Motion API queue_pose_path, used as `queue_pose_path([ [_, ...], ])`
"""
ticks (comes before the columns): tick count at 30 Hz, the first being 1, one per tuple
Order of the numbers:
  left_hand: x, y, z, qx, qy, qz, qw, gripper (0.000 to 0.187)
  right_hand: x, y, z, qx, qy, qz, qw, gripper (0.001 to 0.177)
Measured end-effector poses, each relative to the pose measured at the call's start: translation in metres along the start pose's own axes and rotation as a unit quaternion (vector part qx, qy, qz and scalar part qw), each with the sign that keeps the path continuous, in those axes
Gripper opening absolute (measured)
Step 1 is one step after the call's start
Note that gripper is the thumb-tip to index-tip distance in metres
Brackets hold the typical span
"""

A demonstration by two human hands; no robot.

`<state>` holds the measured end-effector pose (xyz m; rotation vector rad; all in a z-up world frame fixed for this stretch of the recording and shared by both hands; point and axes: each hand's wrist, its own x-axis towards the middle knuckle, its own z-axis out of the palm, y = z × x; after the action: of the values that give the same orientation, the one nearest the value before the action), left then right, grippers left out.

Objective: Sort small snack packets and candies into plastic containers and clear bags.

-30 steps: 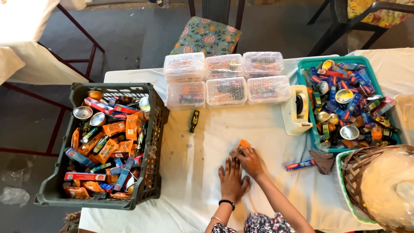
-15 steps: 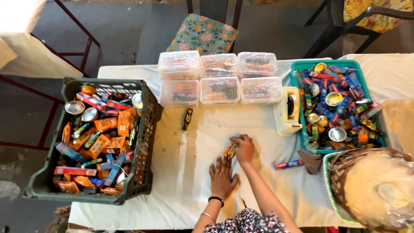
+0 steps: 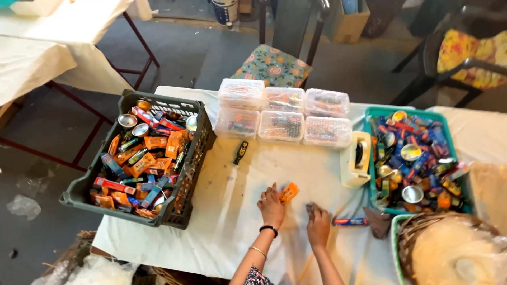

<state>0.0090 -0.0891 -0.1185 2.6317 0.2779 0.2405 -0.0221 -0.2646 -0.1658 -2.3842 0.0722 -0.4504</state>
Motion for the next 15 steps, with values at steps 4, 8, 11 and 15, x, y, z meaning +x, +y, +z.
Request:
queue_pose_path([
  [4, 0.019, -0.006, 0.030, 0.020, -0.047, -0.048, 0.998, 0.070, 0.015, 0.002, -0.013, 0.047, -0.038, 0.019, 0.998, 0.032],
  [8, 0.017, 0.001, 0.022, -0.069, -0.088, -0.074, 0.991, 0.020, 0.011, 0.019, -0.009, 0.049, -0.077, 0.053, 0.994, 0.033],
  [11, 0.007, 0.002, 0.028, -0.057, -0.021, 0.012, 0.998, 0.020, 0.011, 0.020, -0.006, 0.060, -0.091, 0.050, 0.993, 0.033],
  [15, -0.039, -0.003, 0.047, 0.187, -0.045, 0.202, 0.960, 0.051, 0.009, 0.022, -0.013, 0.086, -0.113, 0.046, 0.989, 0.031],
])
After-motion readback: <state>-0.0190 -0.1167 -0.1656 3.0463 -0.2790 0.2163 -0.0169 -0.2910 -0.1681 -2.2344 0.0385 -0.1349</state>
